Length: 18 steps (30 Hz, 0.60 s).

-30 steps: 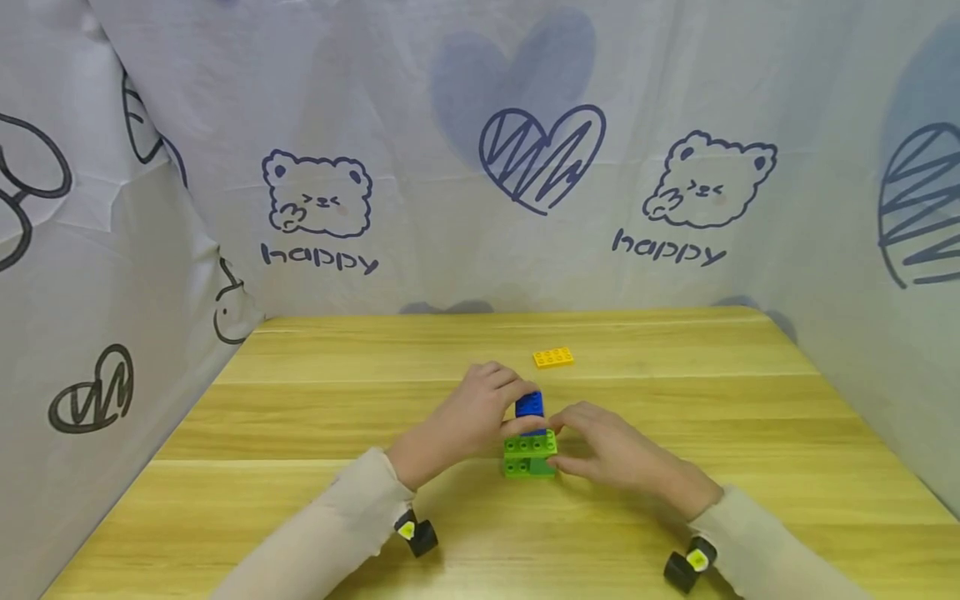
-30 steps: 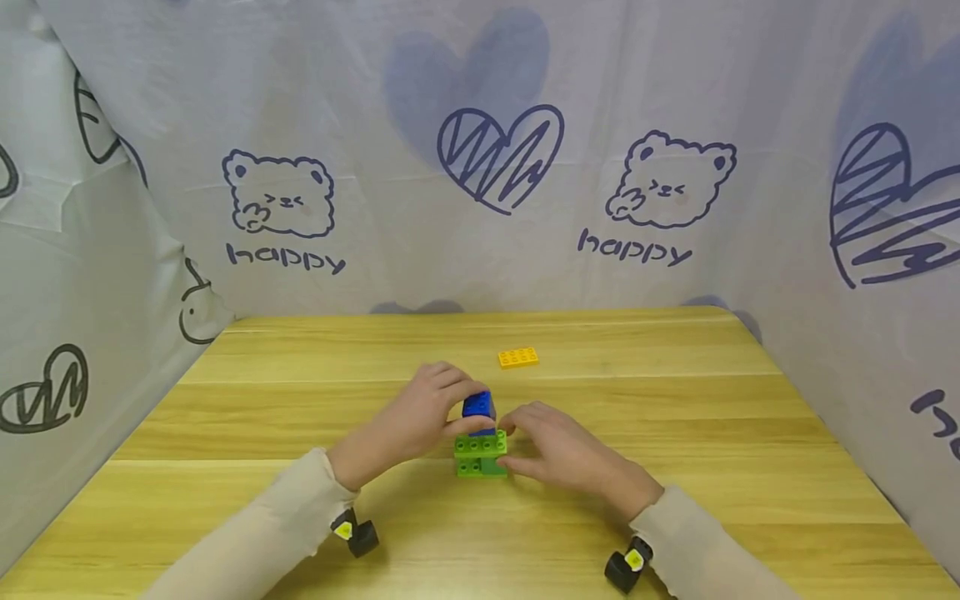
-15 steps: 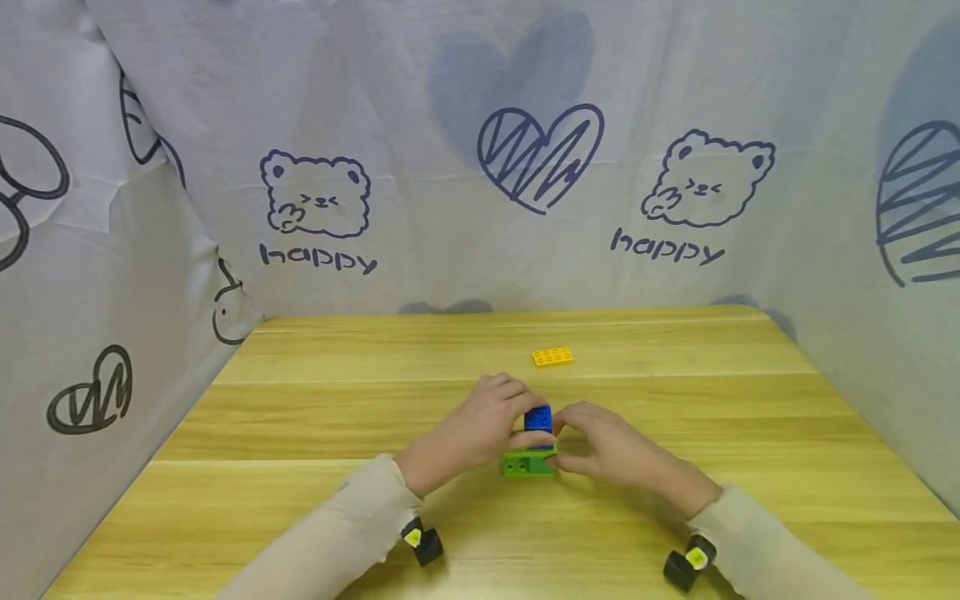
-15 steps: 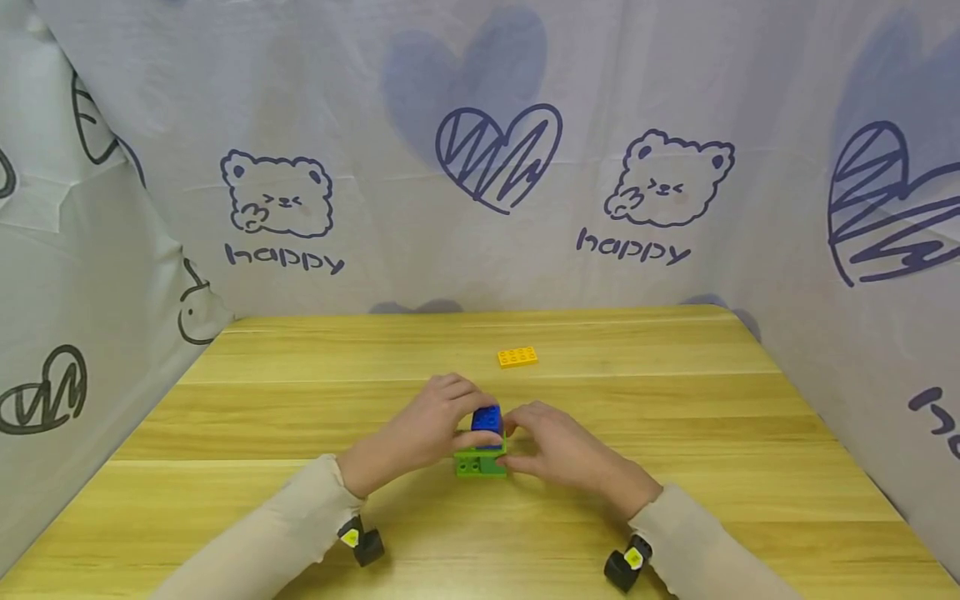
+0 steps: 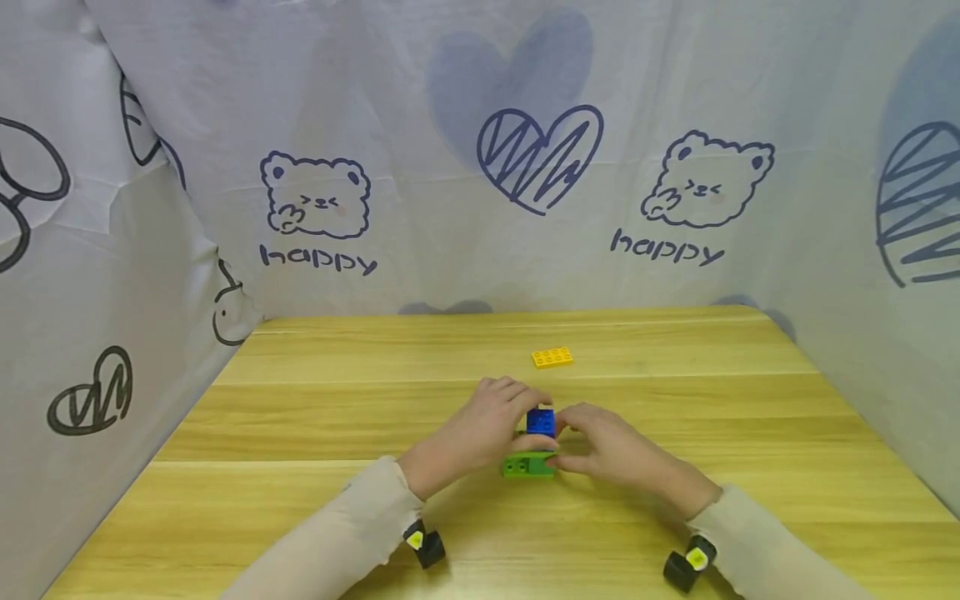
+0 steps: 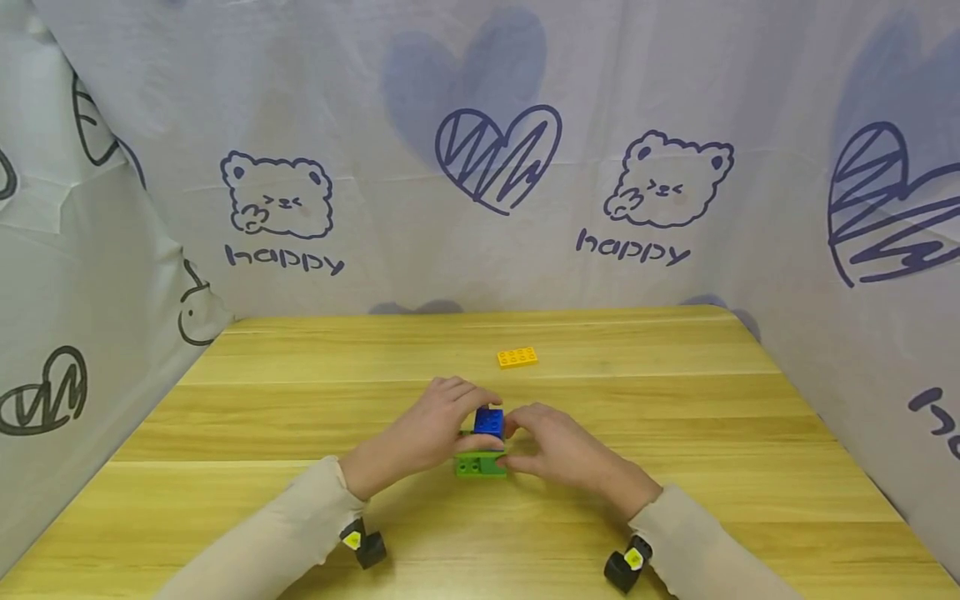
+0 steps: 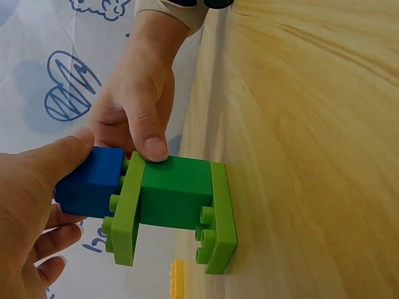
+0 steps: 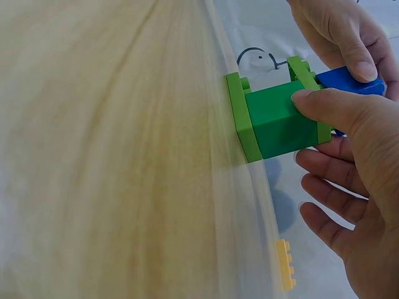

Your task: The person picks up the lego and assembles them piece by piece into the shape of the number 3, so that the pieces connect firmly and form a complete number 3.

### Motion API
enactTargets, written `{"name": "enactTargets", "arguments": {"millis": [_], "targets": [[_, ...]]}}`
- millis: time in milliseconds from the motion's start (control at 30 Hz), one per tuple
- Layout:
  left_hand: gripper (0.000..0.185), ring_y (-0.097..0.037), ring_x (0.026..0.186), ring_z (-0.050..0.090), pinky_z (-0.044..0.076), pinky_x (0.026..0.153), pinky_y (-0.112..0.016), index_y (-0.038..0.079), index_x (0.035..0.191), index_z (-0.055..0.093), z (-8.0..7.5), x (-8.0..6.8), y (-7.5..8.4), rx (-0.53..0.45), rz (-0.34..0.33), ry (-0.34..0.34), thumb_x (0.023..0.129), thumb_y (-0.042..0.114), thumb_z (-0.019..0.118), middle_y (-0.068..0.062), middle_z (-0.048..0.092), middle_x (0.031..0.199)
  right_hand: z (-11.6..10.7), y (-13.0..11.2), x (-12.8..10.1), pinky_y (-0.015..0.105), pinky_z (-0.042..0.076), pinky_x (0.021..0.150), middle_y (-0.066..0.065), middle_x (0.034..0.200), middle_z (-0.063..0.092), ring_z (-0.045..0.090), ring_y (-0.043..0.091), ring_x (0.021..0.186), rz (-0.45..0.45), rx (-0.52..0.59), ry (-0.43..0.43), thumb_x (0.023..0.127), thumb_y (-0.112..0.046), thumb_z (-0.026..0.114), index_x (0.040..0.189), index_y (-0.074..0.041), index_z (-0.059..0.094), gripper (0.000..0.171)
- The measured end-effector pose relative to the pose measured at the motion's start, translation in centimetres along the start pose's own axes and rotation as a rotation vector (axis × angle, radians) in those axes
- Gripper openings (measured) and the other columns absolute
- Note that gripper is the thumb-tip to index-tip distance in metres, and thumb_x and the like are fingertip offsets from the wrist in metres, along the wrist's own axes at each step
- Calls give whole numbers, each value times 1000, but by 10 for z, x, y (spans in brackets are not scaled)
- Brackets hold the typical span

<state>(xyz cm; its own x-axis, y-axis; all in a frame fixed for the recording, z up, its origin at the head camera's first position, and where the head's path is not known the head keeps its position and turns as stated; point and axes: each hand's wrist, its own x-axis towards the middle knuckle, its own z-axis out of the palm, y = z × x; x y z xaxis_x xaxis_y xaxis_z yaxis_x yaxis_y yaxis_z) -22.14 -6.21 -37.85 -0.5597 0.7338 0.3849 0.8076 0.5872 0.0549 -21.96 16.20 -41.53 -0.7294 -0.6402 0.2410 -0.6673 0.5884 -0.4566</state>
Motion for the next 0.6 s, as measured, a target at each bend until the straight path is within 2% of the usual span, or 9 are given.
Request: {"name": "enactTargets", "arguments": {"millis": [200,433,600], "targets": [[47,-18,100,59,45,87,-38,14,117,63,2,-5,-3,-4,34,58,87,50,69,1,67,107,-1,-2,0,42,49,91,-14,103,62,60,14,103,13,-3,-8,87,-35,75,110,-19,64,30],[45,-16,93,60,46,80,-35,14,114,67,7,-3,-2,38,60,120,86,49,70,2,67,104,1,0,1,38,51,85,-7,106,63,61,15,99,-18,-6,1,88,-37,74,107,-20,63,28],[43,-15,91,59,46,80,-34,13,112,68,6,-3,1,49,44,113,87,48,69,2,67,103,2,1,0,38,51,83,-5,107,64,61,16,98,-17,-4,-8,89,-38,73,109,-18,64,31]]}}
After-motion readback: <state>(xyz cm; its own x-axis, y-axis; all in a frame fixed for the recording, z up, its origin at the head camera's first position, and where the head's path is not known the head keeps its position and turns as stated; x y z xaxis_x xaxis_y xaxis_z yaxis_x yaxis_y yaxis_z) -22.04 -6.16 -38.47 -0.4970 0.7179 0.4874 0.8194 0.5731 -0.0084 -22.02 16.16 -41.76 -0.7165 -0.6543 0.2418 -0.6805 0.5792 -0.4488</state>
